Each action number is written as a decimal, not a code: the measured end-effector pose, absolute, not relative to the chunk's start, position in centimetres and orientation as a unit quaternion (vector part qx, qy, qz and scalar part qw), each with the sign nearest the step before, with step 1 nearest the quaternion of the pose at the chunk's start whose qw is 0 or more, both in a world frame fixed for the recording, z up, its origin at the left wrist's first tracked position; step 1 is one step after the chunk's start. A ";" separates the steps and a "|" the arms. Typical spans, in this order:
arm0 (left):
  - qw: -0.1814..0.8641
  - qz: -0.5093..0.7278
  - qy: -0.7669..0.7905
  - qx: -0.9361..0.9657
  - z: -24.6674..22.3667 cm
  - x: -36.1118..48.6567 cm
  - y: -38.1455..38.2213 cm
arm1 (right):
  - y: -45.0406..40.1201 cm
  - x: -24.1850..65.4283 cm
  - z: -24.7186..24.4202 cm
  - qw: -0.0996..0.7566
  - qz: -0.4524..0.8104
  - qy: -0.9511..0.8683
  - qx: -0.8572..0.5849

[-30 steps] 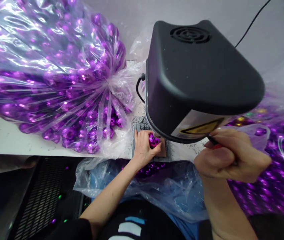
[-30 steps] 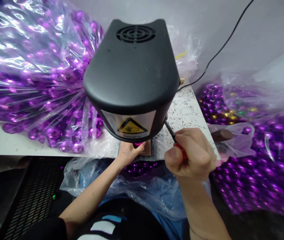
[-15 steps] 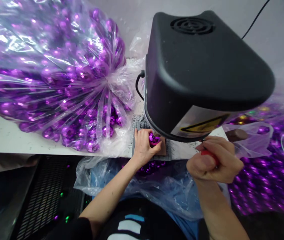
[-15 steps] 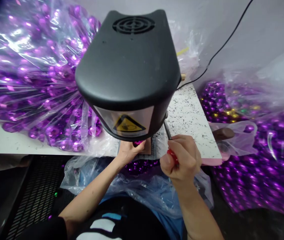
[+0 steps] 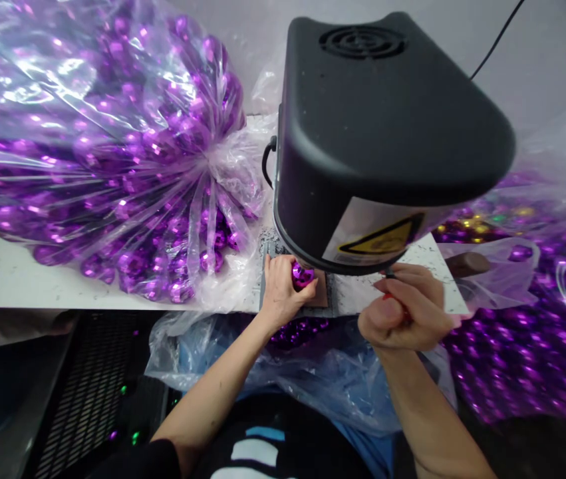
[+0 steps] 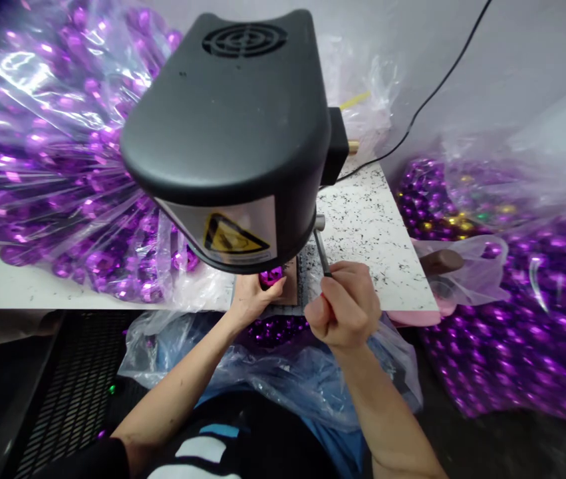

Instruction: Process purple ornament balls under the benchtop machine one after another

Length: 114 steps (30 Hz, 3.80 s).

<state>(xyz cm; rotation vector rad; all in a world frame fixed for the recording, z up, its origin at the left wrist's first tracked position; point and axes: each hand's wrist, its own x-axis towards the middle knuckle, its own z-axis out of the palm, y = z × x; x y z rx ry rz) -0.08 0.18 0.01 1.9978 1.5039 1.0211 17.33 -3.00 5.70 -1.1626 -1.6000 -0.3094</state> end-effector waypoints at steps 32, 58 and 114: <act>0.037 0.324 0.607 0.725 3.4 -9.5 2.0 | 5.4 16.5 18.9 0.612 -0.096 -0.567 -0.543; 0.737 0.484 0.378 0.283 7.1 -11.6 2.3 | 5.2 16.3 19.3 0.610 -0.067 -0.578 -0.538; 0.496 0.357 0.499 0.614 1.4 -4.4 2.2 | 5.0 16.1 19.6 0.618 -0.037 -0.609 -0.497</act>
